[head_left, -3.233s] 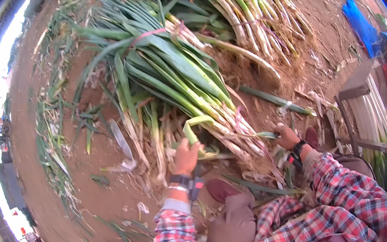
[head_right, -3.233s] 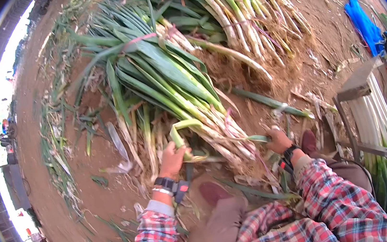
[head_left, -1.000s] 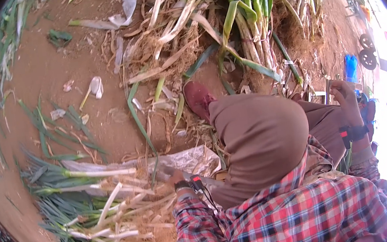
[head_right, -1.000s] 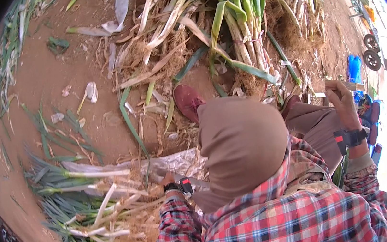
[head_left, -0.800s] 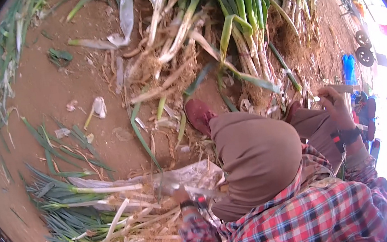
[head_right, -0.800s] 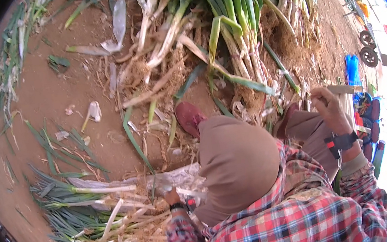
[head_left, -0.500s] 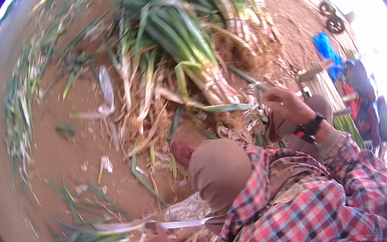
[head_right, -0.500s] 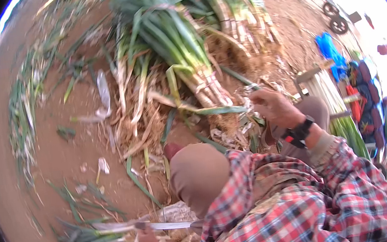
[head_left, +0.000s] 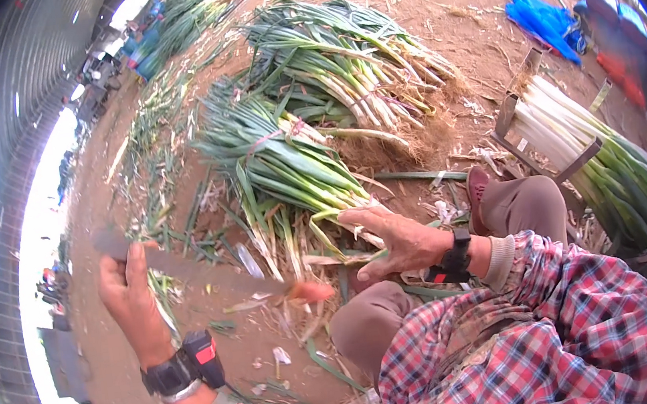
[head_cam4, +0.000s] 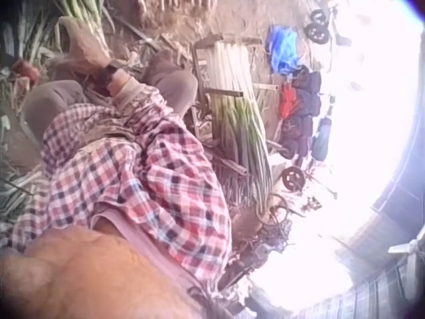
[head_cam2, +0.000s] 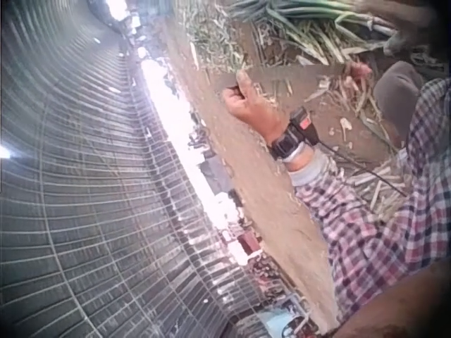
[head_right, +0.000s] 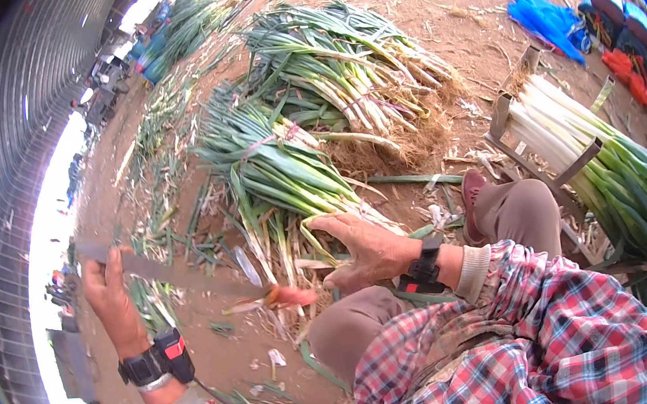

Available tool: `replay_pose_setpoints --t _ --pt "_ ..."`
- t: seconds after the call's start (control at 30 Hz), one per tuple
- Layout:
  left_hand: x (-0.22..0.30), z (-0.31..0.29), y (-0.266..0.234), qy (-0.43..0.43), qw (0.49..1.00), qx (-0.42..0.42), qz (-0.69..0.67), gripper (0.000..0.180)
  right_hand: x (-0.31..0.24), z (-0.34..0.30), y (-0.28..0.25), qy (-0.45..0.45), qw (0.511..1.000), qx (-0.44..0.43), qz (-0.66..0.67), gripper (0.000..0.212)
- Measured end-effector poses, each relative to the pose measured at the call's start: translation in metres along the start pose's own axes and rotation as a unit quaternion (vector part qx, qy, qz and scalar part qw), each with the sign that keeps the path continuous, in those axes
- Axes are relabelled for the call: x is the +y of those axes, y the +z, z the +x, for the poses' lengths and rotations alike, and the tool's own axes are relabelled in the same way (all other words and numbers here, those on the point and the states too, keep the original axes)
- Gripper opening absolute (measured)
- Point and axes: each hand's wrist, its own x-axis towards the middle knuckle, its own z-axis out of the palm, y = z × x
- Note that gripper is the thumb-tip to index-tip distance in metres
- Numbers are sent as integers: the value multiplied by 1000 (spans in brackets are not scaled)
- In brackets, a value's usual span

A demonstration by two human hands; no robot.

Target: Cleaning, trimming, and bundling green onions using a knife and ties.

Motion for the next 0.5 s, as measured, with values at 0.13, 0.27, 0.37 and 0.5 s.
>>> replay_pose_setpoints --t 0.13,0.27,0.37,0.5 --pt "-13 67 69 -42 979 -56 -194 19 23 20 -15 37 998 18 48 75" --pt "-45 140 163 -101 958 -102 -247 20 70 27 -41 174 954 2 244 46" --pt "-94 191 238 -192 935 -178 -238 24 111 48 -63 237 917 85 308 22" --pt "-262 220 318 -85 958 -260 89 35 181 99 -88 256 883 244 309 15"
